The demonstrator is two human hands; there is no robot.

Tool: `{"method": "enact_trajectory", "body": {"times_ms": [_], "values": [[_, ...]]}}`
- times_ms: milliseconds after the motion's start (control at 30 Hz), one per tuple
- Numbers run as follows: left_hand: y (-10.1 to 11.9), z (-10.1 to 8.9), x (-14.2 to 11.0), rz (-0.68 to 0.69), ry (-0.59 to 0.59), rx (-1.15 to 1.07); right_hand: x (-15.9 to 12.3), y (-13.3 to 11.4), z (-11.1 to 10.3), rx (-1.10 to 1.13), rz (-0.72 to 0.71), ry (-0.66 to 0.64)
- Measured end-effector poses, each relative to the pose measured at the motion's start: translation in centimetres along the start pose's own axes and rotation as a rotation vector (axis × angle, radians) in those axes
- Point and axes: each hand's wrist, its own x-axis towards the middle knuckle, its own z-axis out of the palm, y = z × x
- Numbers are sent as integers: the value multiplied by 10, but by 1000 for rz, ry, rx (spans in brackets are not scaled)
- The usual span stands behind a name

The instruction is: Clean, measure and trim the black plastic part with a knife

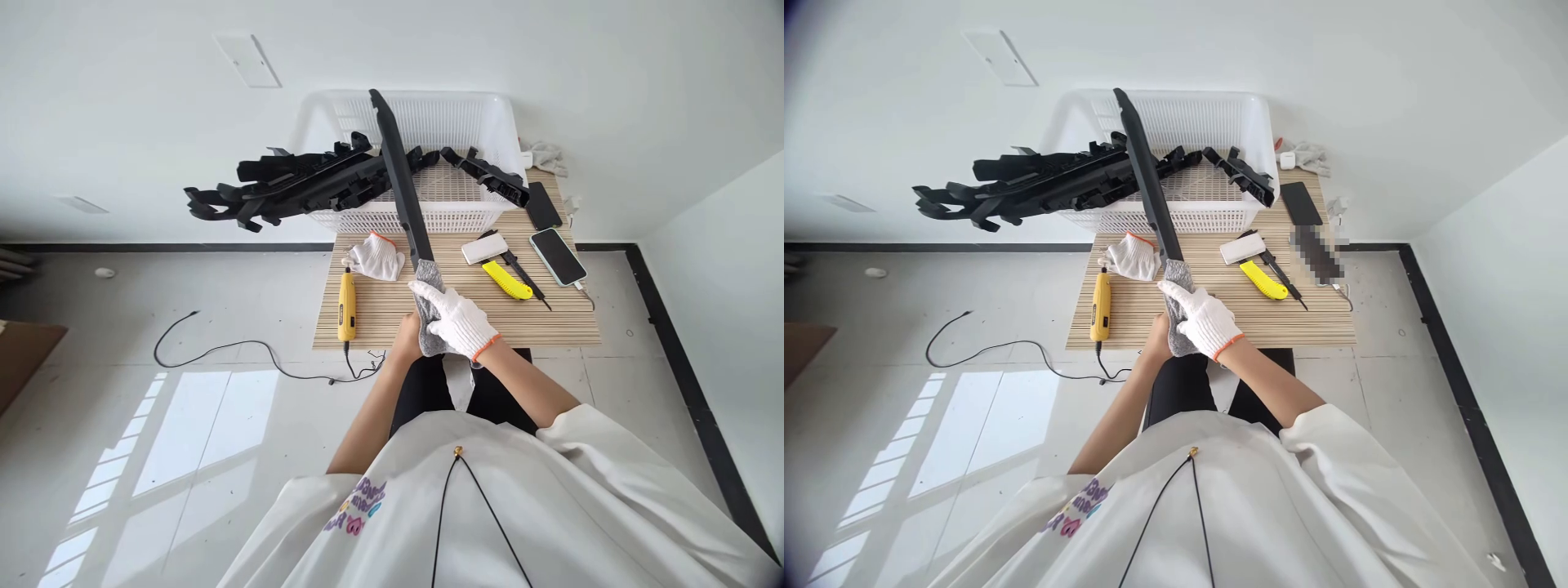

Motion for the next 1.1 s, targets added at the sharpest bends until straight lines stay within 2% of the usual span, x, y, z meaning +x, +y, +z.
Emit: {"method": "enact_trajectory", "body": {"times_ms": [100, 267, 500, 733, 867, 967, 1100], "values": [[-1, 1, -1, 48, -26, -7, 2, 6, -2, 12, -30, -7], [-3, 4, -2, 91, -7, -32, 2, 16, -5, 37, -67, -5], [0, 4, -3, 158, 134, -102, 1, 24, -2, 37, 17, 91], [-6, 8, 4, 223, 169, -173, 0, 10, 13, -53, 96, 188], [-9, 9, 5, 255, 179, -197, 1, 1, 23, -32, 128, 230], [-9, 8, 4, 267, 175, -208, 1, 8, 19, 2, 90, 221], [-4, 7, 2, 272, 161, -217, 1, 26, 4, 162, -46, 145]]}}
